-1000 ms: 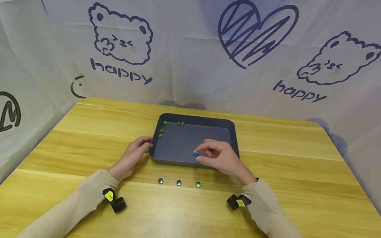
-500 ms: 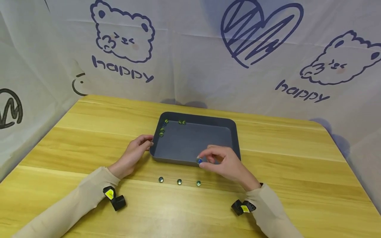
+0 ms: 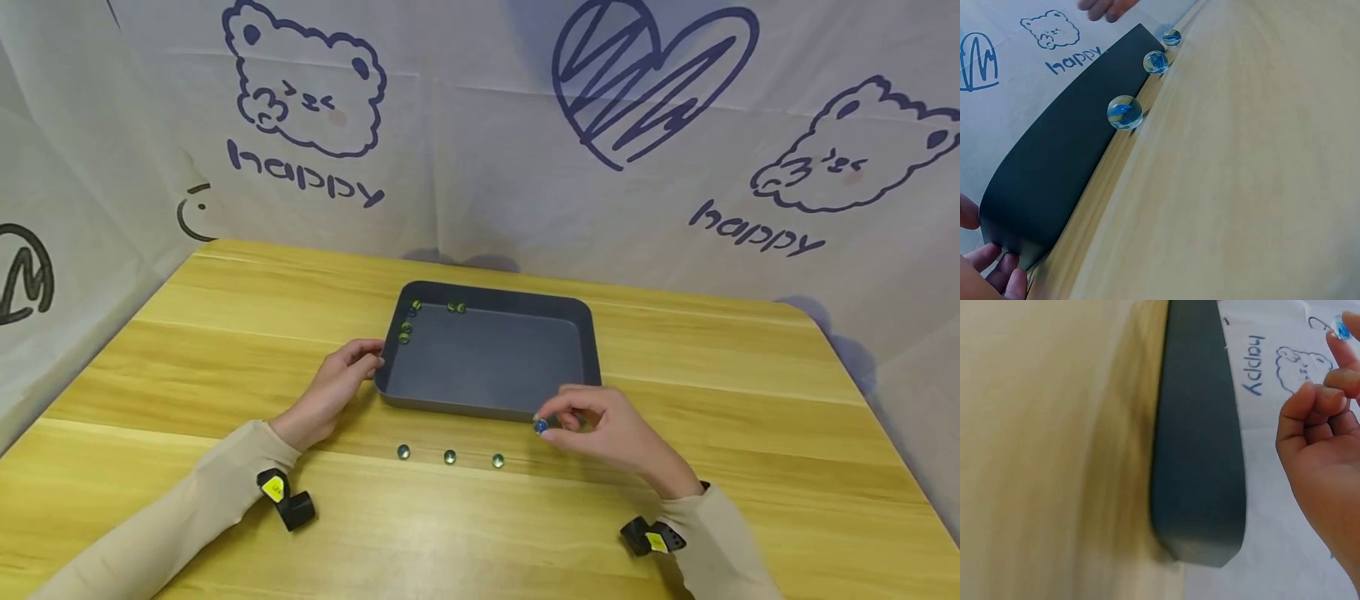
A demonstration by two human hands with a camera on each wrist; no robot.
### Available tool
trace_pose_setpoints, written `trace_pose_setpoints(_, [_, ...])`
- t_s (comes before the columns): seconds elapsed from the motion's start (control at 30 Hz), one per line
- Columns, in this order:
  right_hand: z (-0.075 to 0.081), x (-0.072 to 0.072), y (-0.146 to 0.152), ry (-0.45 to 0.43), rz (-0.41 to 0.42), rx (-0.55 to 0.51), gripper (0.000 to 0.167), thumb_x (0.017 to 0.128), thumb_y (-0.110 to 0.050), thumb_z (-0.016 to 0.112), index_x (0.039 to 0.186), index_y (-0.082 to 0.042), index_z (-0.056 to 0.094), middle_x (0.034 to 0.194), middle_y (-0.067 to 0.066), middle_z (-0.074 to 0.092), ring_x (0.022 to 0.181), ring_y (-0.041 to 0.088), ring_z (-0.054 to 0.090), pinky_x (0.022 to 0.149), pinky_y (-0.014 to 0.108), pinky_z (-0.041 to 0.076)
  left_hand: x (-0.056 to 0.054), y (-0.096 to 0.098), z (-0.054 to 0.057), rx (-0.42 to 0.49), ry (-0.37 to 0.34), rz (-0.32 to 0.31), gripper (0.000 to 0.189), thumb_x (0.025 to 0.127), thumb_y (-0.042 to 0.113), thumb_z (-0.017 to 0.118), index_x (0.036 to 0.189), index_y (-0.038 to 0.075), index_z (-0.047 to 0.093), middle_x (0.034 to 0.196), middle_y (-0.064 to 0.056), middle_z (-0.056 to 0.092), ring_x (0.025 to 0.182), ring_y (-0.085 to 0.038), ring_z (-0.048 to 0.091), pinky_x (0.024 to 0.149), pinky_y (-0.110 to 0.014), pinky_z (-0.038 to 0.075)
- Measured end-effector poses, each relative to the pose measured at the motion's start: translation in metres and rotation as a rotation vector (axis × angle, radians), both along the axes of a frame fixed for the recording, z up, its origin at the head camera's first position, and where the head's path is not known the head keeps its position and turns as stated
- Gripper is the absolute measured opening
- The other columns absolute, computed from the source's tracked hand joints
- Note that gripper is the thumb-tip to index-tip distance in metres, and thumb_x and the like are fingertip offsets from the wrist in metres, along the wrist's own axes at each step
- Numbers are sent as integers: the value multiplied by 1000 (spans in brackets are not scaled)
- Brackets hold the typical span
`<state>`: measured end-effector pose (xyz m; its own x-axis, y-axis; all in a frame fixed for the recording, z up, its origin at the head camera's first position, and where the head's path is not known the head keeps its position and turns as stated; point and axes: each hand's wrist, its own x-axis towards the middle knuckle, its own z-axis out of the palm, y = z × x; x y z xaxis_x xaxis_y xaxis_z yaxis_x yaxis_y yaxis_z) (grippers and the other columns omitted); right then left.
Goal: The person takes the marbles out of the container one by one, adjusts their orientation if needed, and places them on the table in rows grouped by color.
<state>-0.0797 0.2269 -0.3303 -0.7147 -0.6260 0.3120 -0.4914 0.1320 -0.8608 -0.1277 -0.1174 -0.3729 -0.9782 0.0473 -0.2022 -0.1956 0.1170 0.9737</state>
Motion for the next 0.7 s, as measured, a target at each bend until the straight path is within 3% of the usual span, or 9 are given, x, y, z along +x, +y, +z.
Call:
trace_pose_setpoints(0.27, [-6, 0, 17, -16, 57, 34, 30, 82, 18, 62, 103, -1, 68, 73, 4, 47, 65, 18, 42, 56, 31, 39, 0, 0, 0, 0, -5, 1, 39, 97, 10, 46, 135, -1, 49, 133, -16, 50, 120, -26, 46, 101, -40, 40])
trace_pose_setpoints(0.47, [-6, 3, 19, -67, 62, 180, 20, 85, 7, 65, 102, -4, 69, 70, 2, 50, 57, 15, 43, 52, 29, 41, 1, 0, 1, -3, -2, -4, 39, 97, 10, 46, 135, -2, 49, 133, -16, 50, 120, -27, 46, 101, -40, 40])
trace_pose_setpoints(0.7, [-11, 2, 18, -128, 116, 315, 15, 90, -5, 66, 104, -9, 70, 67, -4, 49, 59, 8, 45, 59, 28, 46, 0, 0, 0, 0, 5, 5, 39, 96, 10, 47, 134, -2, 50, 133, -16, 50, 119, -27, 46, 101, -40, 40])
